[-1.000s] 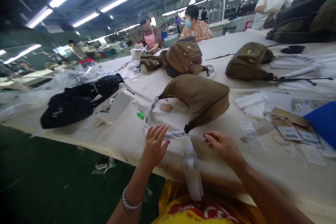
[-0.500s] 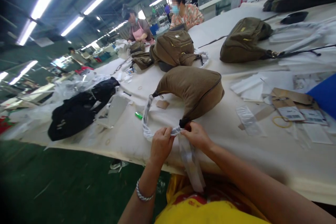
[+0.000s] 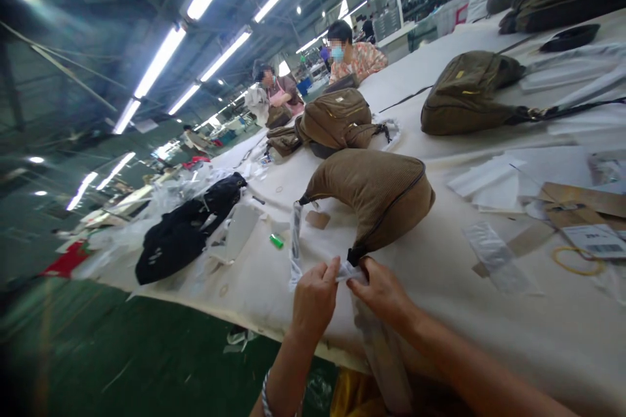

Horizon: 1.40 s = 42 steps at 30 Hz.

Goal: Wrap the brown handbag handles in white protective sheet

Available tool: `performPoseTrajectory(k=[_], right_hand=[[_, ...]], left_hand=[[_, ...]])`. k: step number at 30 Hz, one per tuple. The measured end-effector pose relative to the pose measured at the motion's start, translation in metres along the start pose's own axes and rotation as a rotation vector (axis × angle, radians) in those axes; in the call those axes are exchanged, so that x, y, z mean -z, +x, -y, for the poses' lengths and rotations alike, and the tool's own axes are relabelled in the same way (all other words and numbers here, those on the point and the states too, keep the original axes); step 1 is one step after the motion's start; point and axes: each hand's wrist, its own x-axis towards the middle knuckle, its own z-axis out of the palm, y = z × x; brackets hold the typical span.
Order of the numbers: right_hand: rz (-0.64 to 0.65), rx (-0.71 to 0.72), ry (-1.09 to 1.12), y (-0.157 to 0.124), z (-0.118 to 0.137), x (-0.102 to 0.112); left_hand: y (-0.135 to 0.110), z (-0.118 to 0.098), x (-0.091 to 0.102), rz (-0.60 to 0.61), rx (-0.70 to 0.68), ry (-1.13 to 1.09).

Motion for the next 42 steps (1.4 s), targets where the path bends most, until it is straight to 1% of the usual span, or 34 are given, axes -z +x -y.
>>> performPoseTrajectory(k=[2, 5, 10, 13, 18, 21, 24, 27, 31, 35, 38, 42], right_hand=[[-0.012, -0.035, -0.013, -0.001, 0.004, 0.002], [-0.041, -0.050, 0.042, -0.004, 0.009, 0.007], [-0.141, 0.002, 0.091, -0.008, 0.016, 0.016], [-0.162, 0.046, 0.133, -0.009, 0.015, 0.018], [-0.115, 0.091, 0.274, -0.008, 0.013, 0.019], [-0.086, 0.107, 0.357, -0.008, 0.015, 0.020], [-0.052, 0.100, 0.433, -0.009, 0.018, 0.023], [0.031, 0.081, 0.558, -0.008, 0.019, 0.026], [0.142, 0.088, 0.614, -0.006, 0.017, 0.032], [0.220, 0.049, 0.583, -0.005, 0.017, 0.037], [0.240, 0.030, 0.525, -0.004, 0.016, 0.039], [0.189, 0.106, 0.357, -0.002, 0.013, 0.039]], left_hand=[[0.002, -0.001, 0.005, 0.019, -0.017, 0.018], [0.003, -0.003, 0.014, 0.025, -0.038, 0.030], [0.003, -0.006, 0.025, -0.007, -0.035, -0.007], [0.003, -0.006, 0.027, -0.014, -0.043, -0.016], [0.007, -0.006, 0.033, 0.015, -0.032, -0.024], [0.010, -0.011, 0.035, 0.008, -0.033, -0.096], [0.013, -0.016, 0.031, -0.013, -0.037, -0.175], [0.016, -0.015, 0.026, -0.006, -0.046, -0.185], [0.022, 0.000, 0.027, 0.052, -0.148, -0.204], [0.033, 0.015, 0.036, 0.165, -0.285, -0.379], [0.042, 0.021, 0.044, 0.253, -0.353, -0.497], [0.053, 0.022, 0.053, 0.343, -0.386, -0.510]])
